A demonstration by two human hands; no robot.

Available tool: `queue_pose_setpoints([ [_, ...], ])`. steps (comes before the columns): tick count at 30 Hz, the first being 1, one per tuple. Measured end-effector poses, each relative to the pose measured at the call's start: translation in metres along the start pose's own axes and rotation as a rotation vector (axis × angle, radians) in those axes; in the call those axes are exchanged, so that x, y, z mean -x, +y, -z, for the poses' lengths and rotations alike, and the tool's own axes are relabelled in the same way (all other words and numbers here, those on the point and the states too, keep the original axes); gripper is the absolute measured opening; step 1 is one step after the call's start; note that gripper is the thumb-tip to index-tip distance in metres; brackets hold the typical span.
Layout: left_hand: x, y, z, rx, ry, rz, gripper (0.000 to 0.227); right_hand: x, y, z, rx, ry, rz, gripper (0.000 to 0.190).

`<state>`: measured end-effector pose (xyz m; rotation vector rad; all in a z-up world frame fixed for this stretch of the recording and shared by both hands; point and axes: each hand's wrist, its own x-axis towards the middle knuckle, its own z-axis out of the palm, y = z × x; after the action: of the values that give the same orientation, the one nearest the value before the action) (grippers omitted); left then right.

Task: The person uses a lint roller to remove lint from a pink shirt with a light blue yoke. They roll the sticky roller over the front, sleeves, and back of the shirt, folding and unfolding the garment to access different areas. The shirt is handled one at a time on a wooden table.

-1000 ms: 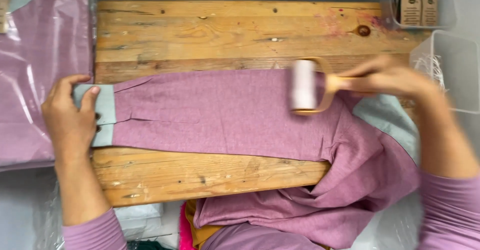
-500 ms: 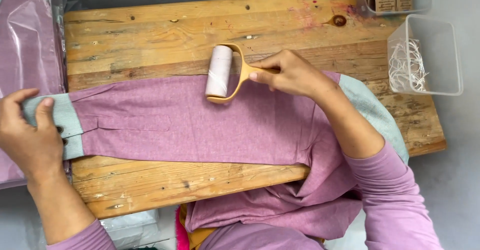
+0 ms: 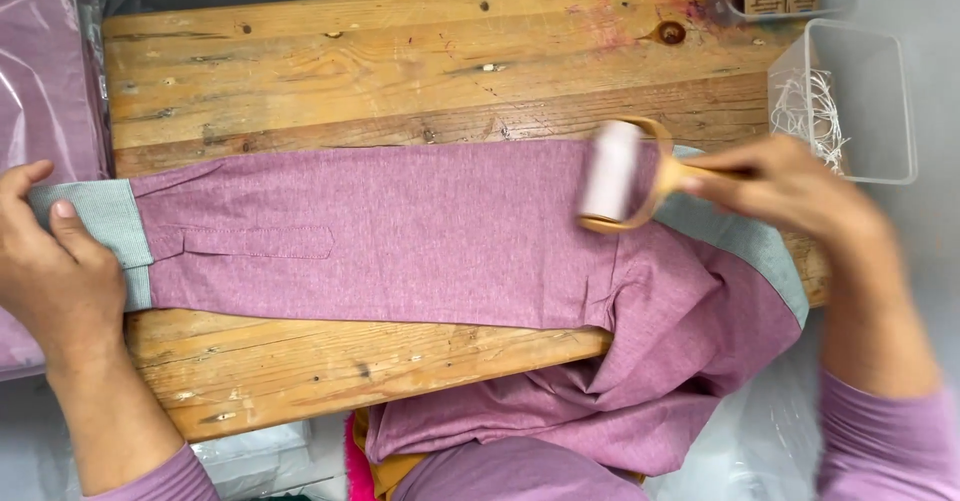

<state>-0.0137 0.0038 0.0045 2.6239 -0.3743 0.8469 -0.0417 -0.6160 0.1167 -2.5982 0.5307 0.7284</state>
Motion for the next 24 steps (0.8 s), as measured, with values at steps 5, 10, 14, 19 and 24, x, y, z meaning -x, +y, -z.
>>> queue_pose_setpoints([
  [5, -0.006, 0.008, -0.002, -0.147, 0.166, 0.013, 0.024, -0.026, -0.082, -0.06, -0.216, 0.055, 0.558, 0.042],
  [10, -0.004, -0.002, -0.005, -0.16, 0.19, -0.002, 0.039, -0.014, -0.008, -0.044, -0.247, 0.026, 0.447, 0.046],
  [14, -0.007, 0.002, 0.0, -0.056, 0.17, 0.073, 0.024, 0.021, 0.046, 0.007, -0.066, 0.076, -0.034, 0.048],
  [19, -0.007, 0.004, 0.002, -0.024, 0.129, 0.226, 0.039, 0.02, 0.008, -0.035, 0.025, 0.189, 0.304, 0.05],
  [24, -0.007, 0.001, -0.002, -0.086, 0.079, 0.247, 0.028, 0.014, -0.154, -0.102, 0.223, 0.12, 0.708, 0.048],
])
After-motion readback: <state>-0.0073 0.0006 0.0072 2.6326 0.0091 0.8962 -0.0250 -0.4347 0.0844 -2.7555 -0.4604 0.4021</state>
